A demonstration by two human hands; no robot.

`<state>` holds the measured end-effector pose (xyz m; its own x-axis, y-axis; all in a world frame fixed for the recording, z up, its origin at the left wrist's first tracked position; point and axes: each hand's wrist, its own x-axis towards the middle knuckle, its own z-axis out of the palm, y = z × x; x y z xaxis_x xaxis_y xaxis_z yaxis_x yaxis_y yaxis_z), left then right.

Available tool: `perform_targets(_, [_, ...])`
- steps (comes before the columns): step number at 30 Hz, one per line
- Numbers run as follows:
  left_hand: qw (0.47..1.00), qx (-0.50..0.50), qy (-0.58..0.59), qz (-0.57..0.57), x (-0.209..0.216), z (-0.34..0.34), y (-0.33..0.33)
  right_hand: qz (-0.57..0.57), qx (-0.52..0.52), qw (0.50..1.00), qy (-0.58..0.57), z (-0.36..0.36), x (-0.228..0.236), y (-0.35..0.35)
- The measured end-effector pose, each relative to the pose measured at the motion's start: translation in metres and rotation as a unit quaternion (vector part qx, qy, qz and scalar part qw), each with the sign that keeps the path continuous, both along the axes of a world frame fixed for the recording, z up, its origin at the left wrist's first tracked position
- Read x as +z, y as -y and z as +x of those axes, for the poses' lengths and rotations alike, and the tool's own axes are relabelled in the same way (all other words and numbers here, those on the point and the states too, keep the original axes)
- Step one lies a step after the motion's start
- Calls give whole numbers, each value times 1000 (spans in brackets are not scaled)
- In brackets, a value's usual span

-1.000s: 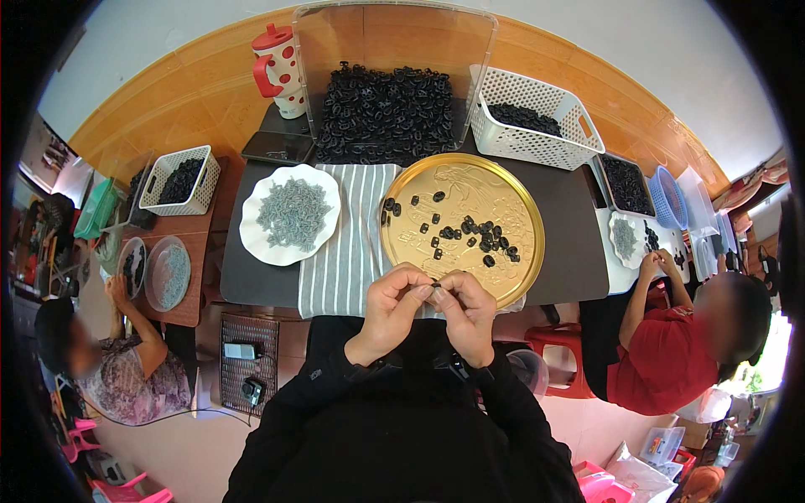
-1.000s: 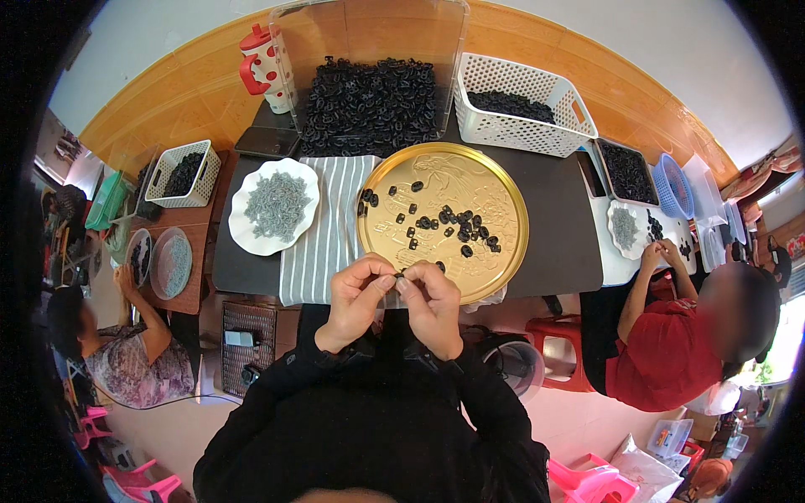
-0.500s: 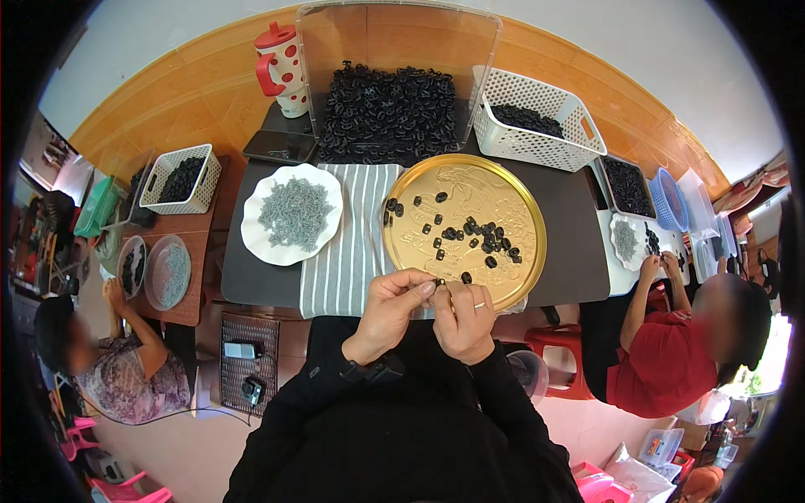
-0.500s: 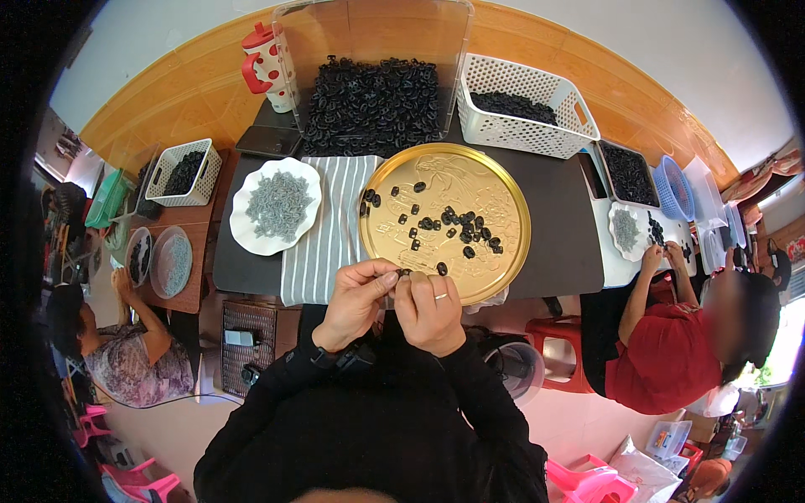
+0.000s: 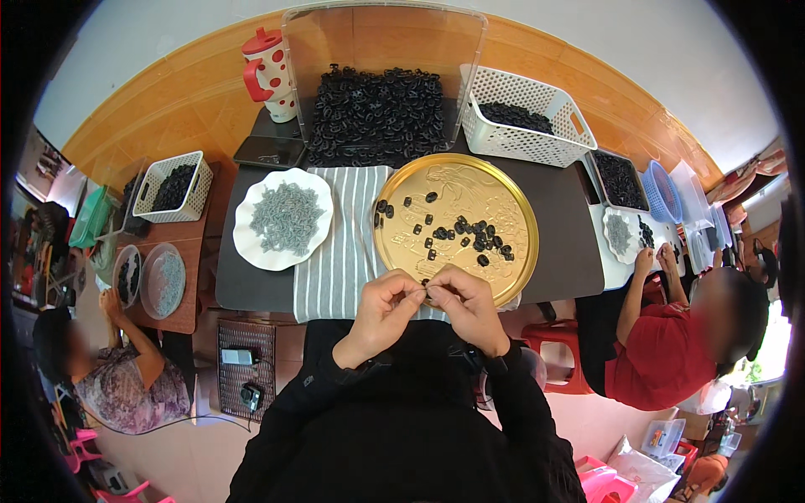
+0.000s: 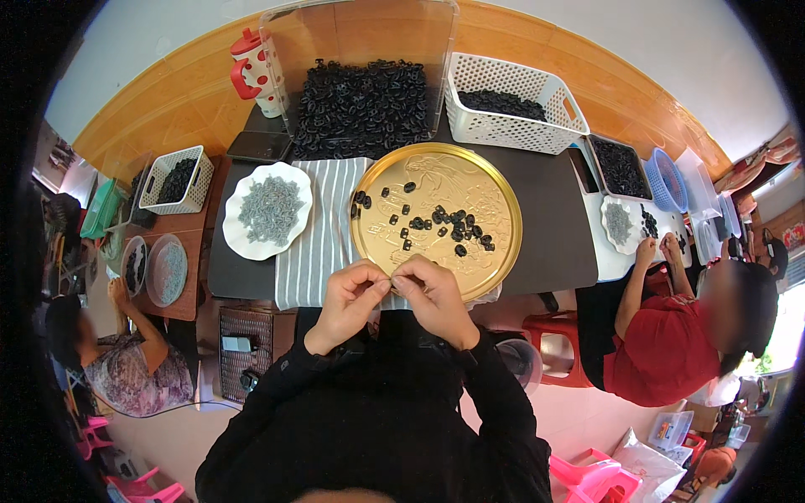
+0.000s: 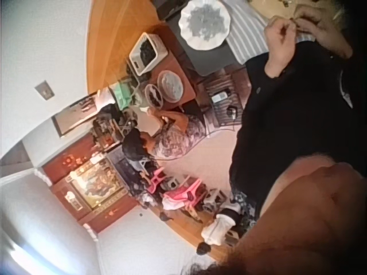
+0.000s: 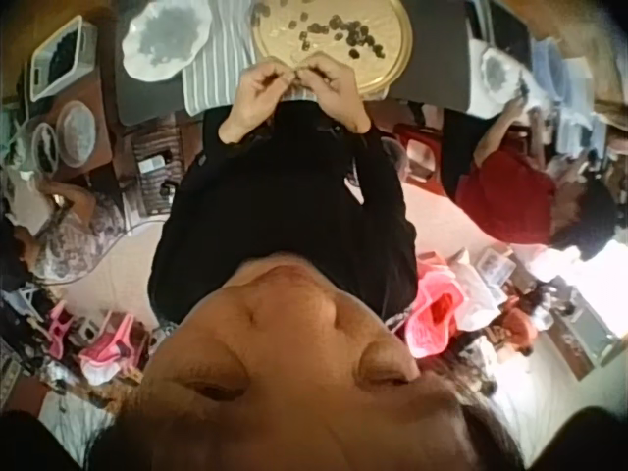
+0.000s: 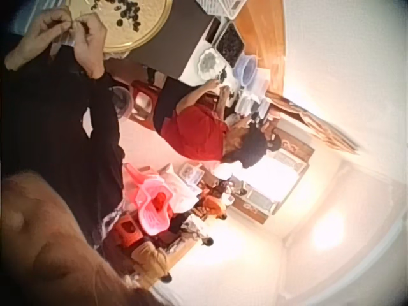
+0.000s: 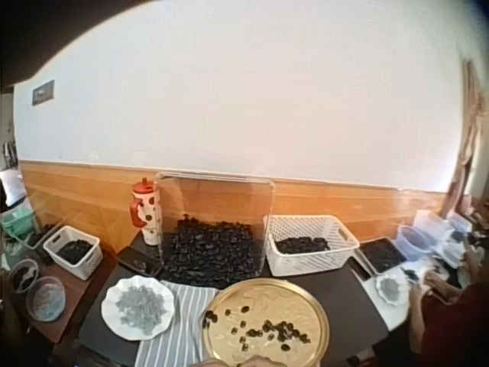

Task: The person assembles small plastic components by hand, fitting the pieces together and picking up parts from a tray.

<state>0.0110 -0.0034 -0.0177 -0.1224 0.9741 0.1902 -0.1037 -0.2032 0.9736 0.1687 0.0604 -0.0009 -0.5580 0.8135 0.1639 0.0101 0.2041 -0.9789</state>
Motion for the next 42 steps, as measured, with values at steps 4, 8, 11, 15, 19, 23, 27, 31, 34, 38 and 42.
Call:
perform_targets(4, [996, 15, -85, 33, 2, 0, 5, 53, 17, 998, 25, 0, 3, 2])
perform_targets(8, [987, 55, -125, 82, 2, 4, 7, 118, -14, 993, -2, -4, 0, 7])
perform_targets(11, [993, 50, -93, 47, 2, 3, 7, 89, -5, 996, 17, -2, -8, 5])
perform_targets(15, [999, 48, -9, 21, 0, 4, 5, 50, 35, 998, 35, 2, -2, 4])
perform_targets(19, [994, 46, 95, -32, -10, 4, 1, -64, -10, 998, -8, 6, -5, 6])
perform_targets(23, [985, 30, 152, -74, -14, 5, 2, -78, -2, 997, -12, 1, -9, 10])
perform_targets(27, [985, 25, 150, -78, -12, 5, 0, -93, -21, 995, -28, -1, -14, 12])
perform_targets(31, [973, 23, 213, -87, -14, 4, -1, -78, -42, 996, -13, -2, -14, 16])
perform_targets(34, [974, 23, 210, -84, -16, 0, 0, -51, -9, 999, 12, 6, -12, 6])
perform_targets(38, [978, 22, 191, -76, -17, -5, 0, 197, -50, 963, 174, 29, -3, -35])
perform_targets(42, [978, 32, 192, -77, -21, -9, 2, 281, 12, 914, 294, 25, 2, -52])
